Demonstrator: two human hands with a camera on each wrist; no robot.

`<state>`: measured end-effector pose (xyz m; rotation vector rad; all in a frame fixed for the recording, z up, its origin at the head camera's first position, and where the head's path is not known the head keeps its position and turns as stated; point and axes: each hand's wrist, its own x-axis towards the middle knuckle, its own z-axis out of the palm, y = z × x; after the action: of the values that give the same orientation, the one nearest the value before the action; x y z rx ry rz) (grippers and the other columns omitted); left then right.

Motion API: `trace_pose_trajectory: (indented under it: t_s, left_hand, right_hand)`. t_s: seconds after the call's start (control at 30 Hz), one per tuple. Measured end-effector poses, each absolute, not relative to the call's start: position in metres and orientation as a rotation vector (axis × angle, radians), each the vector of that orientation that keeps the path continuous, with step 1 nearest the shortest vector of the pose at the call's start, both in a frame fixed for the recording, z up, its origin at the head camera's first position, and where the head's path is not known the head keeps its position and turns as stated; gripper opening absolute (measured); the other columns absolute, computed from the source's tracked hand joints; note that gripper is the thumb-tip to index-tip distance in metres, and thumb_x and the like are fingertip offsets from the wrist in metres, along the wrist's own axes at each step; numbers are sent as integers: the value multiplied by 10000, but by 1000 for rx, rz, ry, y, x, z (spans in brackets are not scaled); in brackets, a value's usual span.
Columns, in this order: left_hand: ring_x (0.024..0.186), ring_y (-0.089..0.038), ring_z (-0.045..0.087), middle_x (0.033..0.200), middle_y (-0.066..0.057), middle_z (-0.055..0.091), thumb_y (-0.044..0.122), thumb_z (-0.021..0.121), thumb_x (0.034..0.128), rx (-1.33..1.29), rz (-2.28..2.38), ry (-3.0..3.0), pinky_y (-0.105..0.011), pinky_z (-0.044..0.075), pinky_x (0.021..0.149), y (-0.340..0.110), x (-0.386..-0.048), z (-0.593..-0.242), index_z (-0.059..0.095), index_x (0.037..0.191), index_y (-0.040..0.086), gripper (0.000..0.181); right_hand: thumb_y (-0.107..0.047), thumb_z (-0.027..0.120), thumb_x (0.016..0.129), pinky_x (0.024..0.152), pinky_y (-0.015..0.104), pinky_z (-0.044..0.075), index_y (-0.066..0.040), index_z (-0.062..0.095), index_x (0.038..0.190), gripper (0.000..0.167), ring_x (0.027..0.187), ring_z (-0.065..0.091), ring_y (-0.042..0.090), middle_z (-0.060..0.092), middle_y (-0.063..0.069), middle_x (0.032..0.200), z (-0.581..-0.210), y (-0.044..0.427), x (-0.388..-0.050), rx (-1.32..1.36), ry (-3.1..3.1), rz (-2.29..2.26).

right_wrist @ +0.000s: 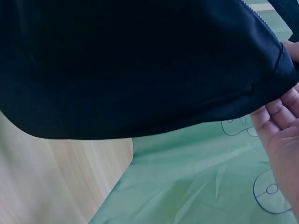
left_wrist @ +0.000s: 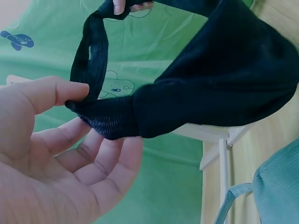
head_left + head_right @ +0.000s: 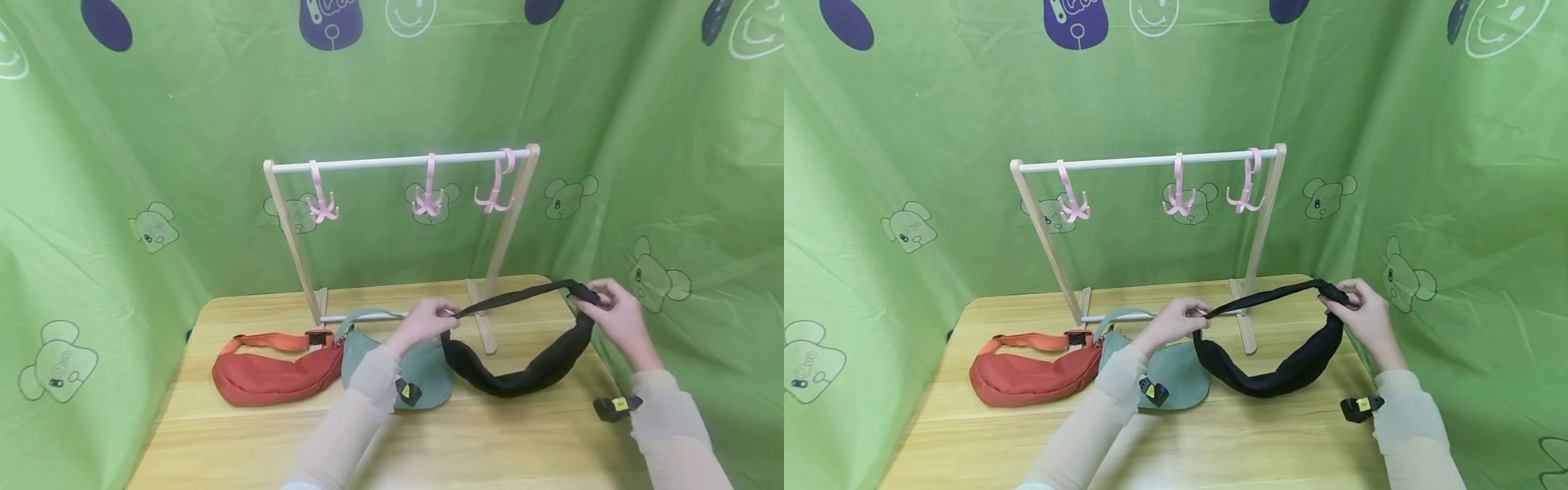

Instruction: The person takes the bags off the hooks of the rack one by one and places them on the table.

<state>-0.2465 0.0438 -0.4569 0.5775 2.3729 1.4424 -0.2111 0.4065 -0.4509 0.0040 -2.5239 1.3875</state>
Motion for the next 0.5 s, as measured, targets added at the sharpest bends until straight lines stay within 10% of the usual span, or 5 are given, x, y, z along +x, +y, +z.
trace_pose_trajectory:
  t_s: [0.5]
  left_hand:
    - [693,-87,580,926,-62,714,196,677,860,465,1457,2242,-212,506,540,45,-246,-475,677,1175,71,339]
  right_hand:
    - [-320,687,909,645,170,422,-227,520,1064,247,668,631,8,692,-181,681,-469,418,-215,-16,-2739,1289]
